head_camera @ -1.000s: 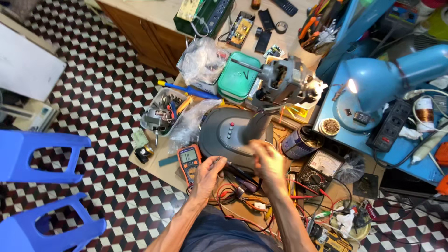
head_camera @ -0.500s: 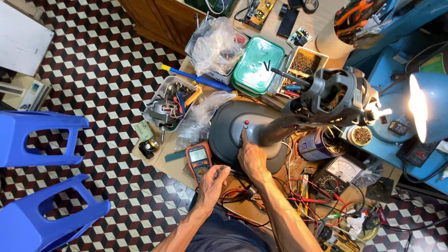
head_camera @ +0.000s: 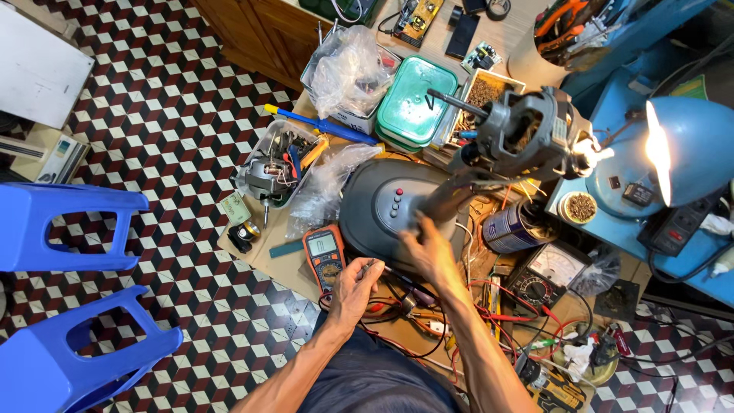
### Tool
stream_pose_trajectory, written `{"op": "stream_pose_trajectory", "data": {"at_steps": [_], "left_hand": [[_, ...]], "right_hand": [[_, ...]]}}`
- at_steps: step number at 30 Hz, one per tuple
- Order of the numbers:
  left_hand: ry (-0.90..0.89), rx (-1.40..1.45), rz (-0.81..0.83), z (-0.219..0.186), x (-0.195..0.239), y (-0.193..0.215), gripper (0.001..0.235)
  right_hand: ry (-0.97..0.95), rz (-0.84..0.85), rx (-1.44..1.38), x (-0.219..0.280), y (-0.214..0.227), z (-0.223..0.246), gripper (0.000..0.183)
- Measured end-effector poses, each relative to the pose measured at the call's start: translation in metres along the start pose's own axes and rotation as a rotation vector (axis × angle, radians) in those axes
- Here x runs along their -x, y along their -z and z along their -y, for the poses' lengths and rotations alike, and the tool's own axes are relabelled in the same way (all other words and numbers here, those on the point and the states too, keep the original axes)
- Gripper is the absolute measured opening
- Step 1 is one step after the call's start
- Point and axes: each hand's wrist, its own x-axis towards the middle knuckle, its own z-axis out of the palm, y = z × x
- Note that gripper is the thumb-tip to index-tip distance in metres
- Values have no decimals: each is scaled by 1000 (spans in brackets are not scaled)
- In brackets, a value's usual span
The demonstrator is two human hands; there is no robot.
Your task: The person repairs an electric fan motor by stripping wires, applying heat with a heat gun, and testing connections with a multimeter. They use pliers and a soldering iron to manipulate and secure the wires on the motor assembly.
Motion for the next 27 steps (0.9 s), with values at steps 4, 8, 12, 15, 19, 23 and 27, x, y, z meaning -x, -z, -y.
{"op": "stream_pose_trajectory", "data": {"at_steps": [4, 8, 12, 15, 19, 23, 27], "left_hand": [[-109, -22, -3, 4, 9, -13, 34], [-207, 53, 95, -10, 18, -38, 34], [-210, 68, 155, -21, 29, -55, 35], [-239, 14, 167, -27, 37, -60, 36], [-219, 28, 192, -29, 46, -60, 38], [-116, 1, 167, -27, 48, -54, 38], [-182, 91, 199, -24, 46, -53, 39]], "right_hand": [[-530, -171, -807, 54, 63, 1, 57], [-199, -377, -1208, 76, 127, 35, 48], [-45, -351, -1476, 79, 164, 69, 45], [-28, -269, -1642, 77, 166, 83, 43], [25, -214, -1721, 66, 160, 84, 40], [-2, -275, -1769, 64, 155, 75, 33], [-131, -248, -1834, 64, 147, 72, 31]]}}
